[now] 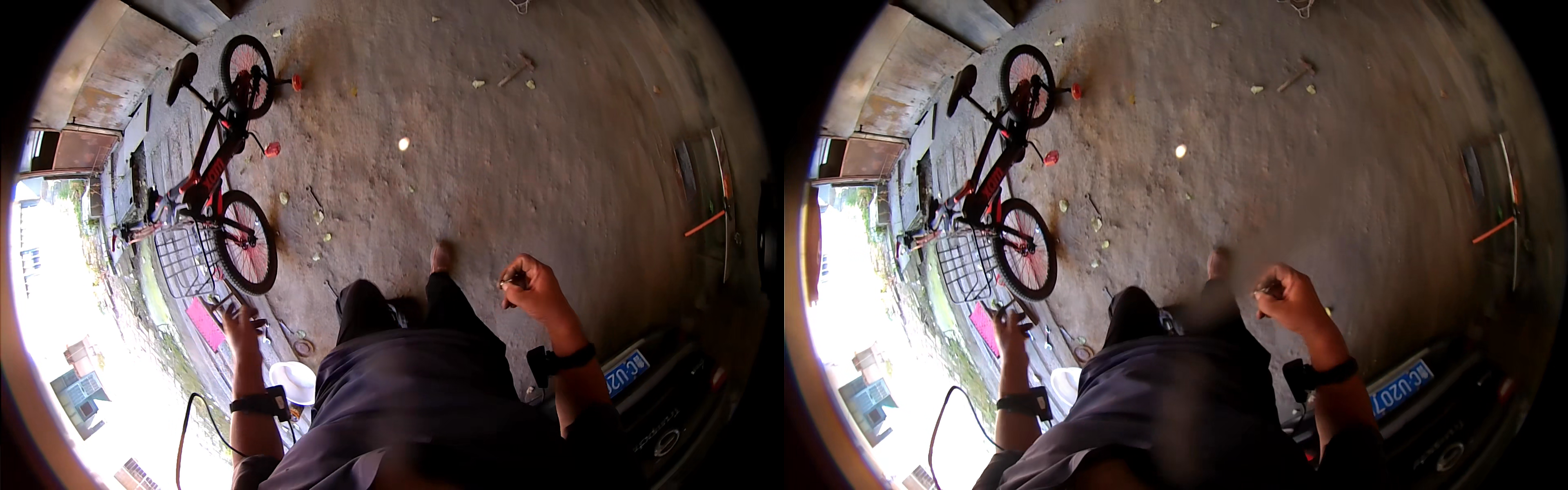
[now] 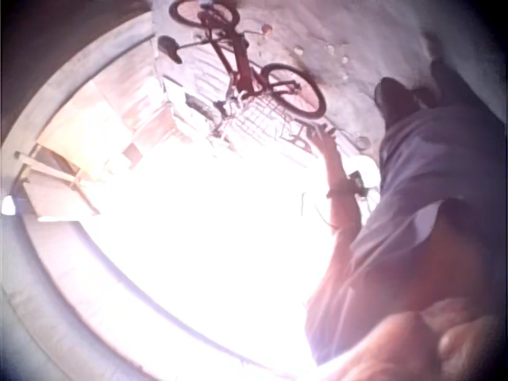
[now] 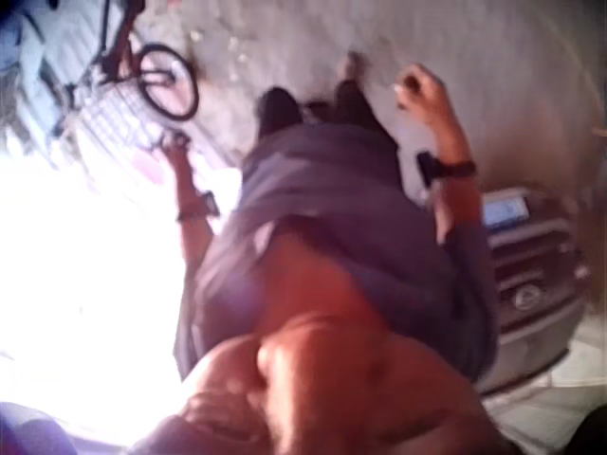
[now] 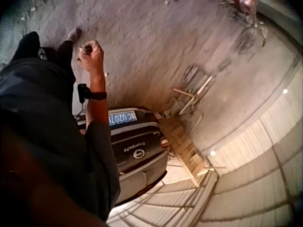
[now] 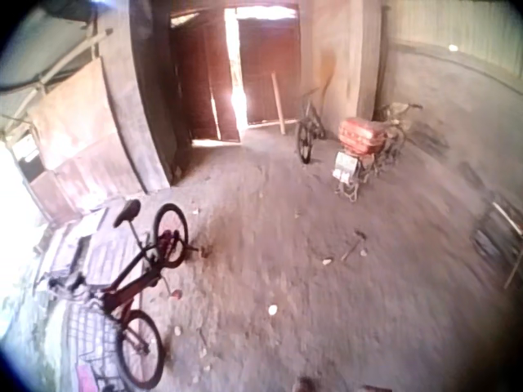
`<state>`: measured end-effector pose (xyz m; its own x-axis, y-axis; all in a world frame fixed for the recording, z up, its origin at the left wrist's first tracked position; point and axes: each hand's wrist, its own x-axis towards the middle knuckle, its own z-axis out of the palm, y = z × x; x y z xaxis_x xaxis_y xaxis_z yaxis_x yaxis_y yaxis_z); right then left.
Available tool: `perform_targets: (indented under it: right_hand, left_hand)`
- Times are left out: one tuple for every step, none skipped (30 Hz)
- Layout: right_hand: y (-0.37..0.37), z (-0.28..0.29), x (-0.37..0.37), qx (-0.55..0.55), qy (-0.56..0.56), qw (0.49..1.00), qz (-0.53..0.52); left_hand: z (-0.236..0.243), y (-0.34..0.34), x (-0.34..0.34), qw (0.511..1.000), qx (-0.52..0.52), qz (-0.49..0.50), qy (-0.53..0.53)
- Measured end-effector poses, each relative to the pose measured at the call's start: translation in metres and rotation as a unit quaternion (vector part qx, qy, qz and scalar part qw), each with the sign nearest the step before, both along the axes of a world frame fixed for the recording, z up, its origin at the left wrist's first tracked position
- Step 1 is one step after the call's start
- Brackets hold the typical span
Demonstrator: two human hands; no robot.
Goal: The person repairs a bicycle by first adjusting the brake cables at the handlebars. They then retrieve a small metal bracket from a basin of water, dry it, and attach it to the front basket of the bicycle using a screwdriver to tighten the screws.
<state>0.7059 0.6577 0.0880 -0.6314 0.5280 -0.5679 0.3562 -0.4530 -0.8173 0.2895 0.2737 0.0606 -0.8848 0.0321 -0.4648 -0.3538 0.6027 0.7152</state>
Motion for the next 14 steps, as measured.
perform_targets:
  right_hand:
    - [0.02,0.004,0.0,0.004,0.0,1.0,-0.01]
    - [0.042,0.006,-0.002,0.007,0.003,1.0,-0.019]
    - [0.063,0.008,-0.007,0.011,0.006,1.0,-0.029]
    - [0.083,0.01,-0.014,0.022,0.003,0.999,-0.034]
    - [0.103,0.009,-0.023,0.03,0.013,0.999,-0.031]
    - [0.123,0.008,-0.036,0.037,0.024,0.999,-0.028]
    - [0.143,0.005,-0.05,0.046,0.034,0.998,-0.024]
    - [0.164,0.002,-0.067,0.047,0.036,0.998,-0.02]
    - [0.185,-0.001,-0.088,0.051,0.038,0.998,-0.016]
    - [0.207,-0.003,-0.11,0.053,0.042,0.998,-0.009]
    - [0.229,-0.003,-0.137,0.054,0.051,0.997,0.001]
    - [0.251,-0.001,-0.165,0.056,0.061,0.997,0.011]
    - [0.274,0.0,-0.193,0.058,0.068,0.996,0.019]
    - [0.297,-0.006,-0.22,0.084,0.063,0.994,0.022]
  left_hand:
    - [0.004,0.031,0.013,0.999,-0.016,-0.019,-0.025]
    - [0.001,0.056,0.021,0.998,0.003,-0.049,-0.032]
    - [0.002,0.084,0.024,0.995,0.012,-0.087,-0.049]
    - [0.001,0.115,0.025,0.994,0.026,-0.099,-0.048]
    - [0.001,0.145,0.026,0.992,0.039,-0.11,-0.049]
    - [0.003,0.176,0.022,0.989,0.075,-0.109,-0.059]
    - [0.004,0.21,0.016,0.985,0.113,-0.108,-0.069]
    - [0.01,0.25,0.007,0.982,0.139,-0.098,-0.084]
    - [0.02,0.292,-0.002,0.974,0.181,-0.088,-0.106]
    - [0.02,0.328,-0.014,0.965,0.22,-0.084,-0.117]
    - [0.018,0.361,-0.029,0.953,0.262,-0.079,-0.128]
    - [0.016,0.394,-0.044,0.937,0.306,-0.075,-0.155]
    - [0.014,0.427,-0.062,0.916,0.348,-0.072,-0.184]
    - [0.012,0.459,-0.081,0.889,0.396,-0.09,-0.211]
